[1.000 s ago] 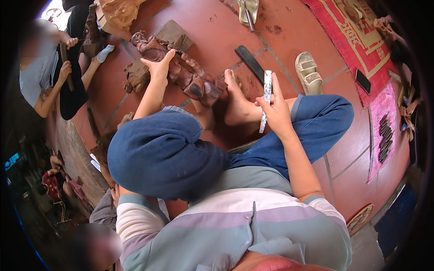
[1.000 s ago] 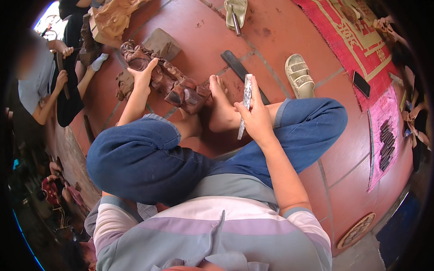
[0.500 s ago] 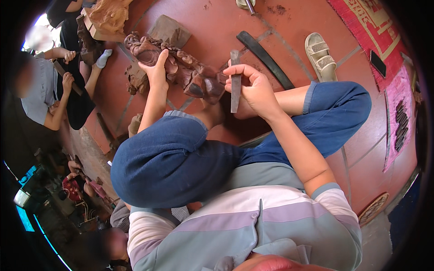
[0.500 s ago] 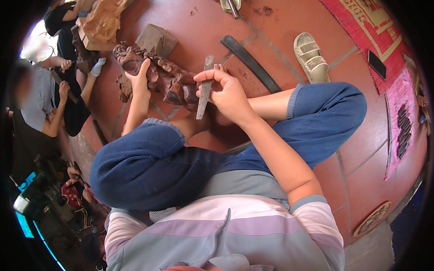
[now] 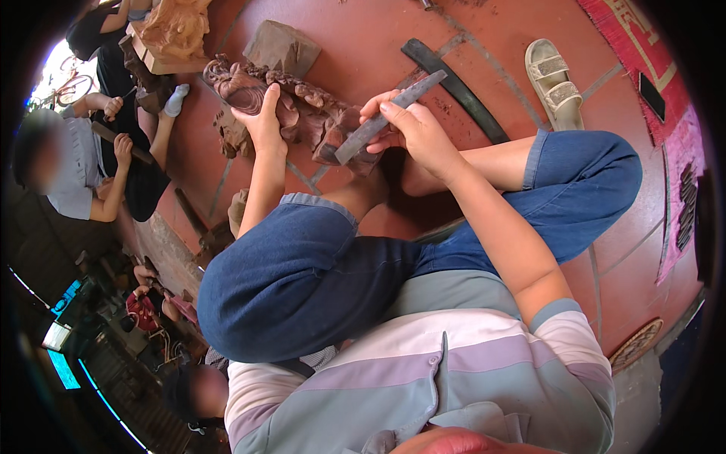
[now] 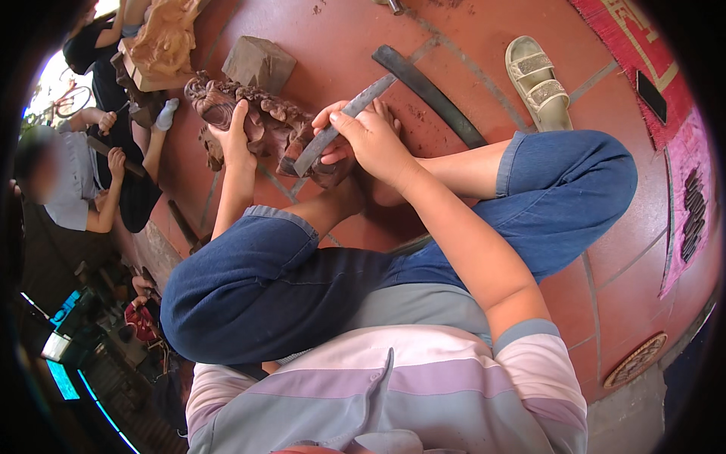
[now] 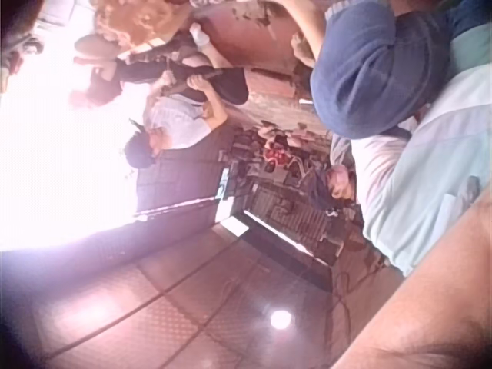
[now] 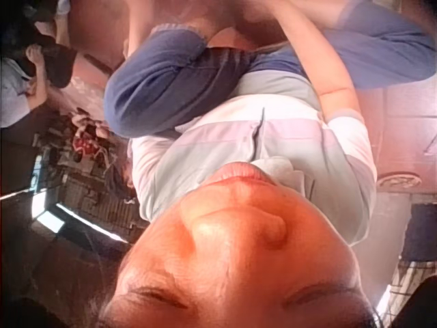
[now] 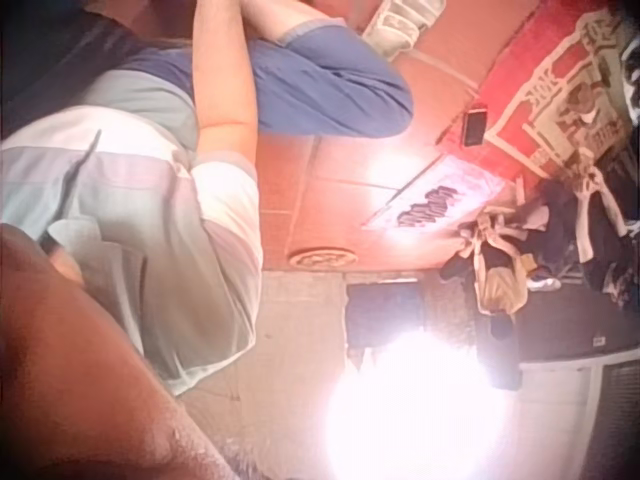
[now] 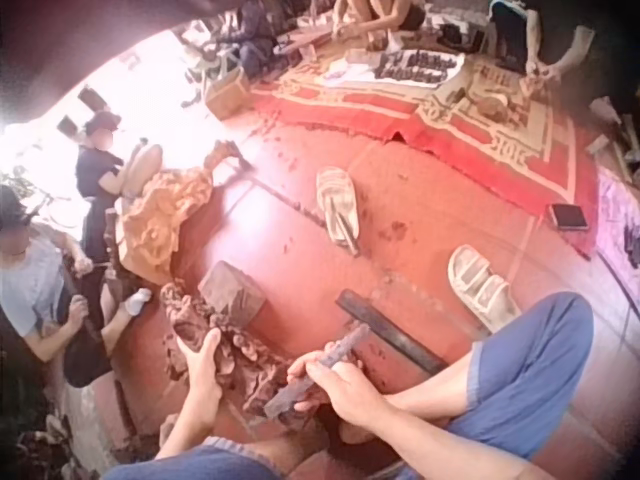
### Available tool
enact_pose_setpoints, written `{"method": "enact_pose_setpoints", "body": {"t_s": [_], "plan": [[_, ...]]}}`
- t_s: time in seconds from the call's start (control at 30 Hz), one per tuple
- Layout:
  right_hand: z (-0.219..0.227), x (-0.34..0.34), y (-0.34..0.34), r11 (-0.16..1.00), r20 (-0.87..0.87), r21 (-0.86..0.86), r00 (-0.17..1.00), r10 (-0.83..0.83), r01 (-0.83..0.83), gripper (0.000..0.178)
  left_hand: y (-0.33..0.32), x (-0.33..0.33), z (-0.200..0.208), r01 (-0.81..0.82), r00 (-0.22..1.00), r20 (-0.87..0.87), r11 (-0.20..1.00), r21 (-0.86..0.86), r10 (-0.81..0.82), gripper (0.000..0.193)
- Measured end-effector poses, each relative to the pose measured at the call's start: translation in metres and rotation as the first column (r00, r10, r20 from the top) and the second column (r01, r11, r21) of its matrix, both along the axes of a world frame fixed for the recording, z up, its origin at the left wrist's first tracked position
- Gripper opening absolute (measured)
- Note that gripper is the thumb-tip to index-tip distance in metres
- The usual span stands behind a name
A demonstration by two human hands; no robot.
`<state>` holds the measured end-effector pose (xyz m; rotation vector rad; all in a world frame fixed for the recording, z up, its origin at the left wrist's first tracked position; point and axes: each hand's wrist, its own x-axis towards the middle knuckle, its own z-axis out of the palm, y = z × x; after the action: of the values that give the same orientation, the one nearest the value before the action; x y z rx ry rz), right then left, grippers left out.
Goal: The person sits cross-legged on the floor and carves a wooden sculpture using a chisel. They hold the wood steady with one hand while using the other to chip away material, occasionally rotating the piece to access different angles.
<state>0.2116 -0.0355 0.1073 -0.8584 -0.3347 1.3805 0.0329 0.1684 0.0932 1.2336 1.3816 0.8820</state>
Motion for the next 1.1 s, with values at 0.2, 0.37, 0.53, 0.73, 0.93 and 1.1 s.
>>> {"method": "enact_pose_setpoints", "body": {"t_s": [0.2,0.37,0.53,0.73,0.93,1.1], "plan": [[0.005,0.014,0.005,0.993,0.009,-0.063,0.995,0.101,-0.1,0.011,-0.002,-0.003,-0.002,-0.04,0.999,-0.001,0.997,0.068,0.04,0.093],[-0.006,-0.001,0.015,0.996,0.492,-0.045,0.866,0.089,-0.077,0.011,-0.004,0.005,0.004,-0.024,0.999,0.022,0.998,0.066,0.023,0.091],[0.007,-0.018,0.011,0.994,0.856,0.103,0.504,-0.113,0.048,0.008,-0.004,0.0,0.004,-0.021,0.999,0.042,0.998,0.051,0.019,0.102],[0.027,-0.021,-0.005,0.983,0.799,0.173,0.576,-0.173,0.055,0.009,-0.007,0.007,0.004,0.01,0.999,0.035,0.998,0.067,-0.012,0.099],[0.013,0.006,0.015,0.984,0.146,-0.177,0.989,0.008,0.018,0.01,-0.005,0.004,0.002,0.0,1.0,0.029,0.997,0.078,-0.002,0.101],[0.004,0.003,0.014,0.989,-0.004,-0.077,0.992,0.126,-0.126,0.016,-0.001,0.0,-0.003,-0.027,0.999,0.034,0.998,0.062,0.025,0.106]]}}
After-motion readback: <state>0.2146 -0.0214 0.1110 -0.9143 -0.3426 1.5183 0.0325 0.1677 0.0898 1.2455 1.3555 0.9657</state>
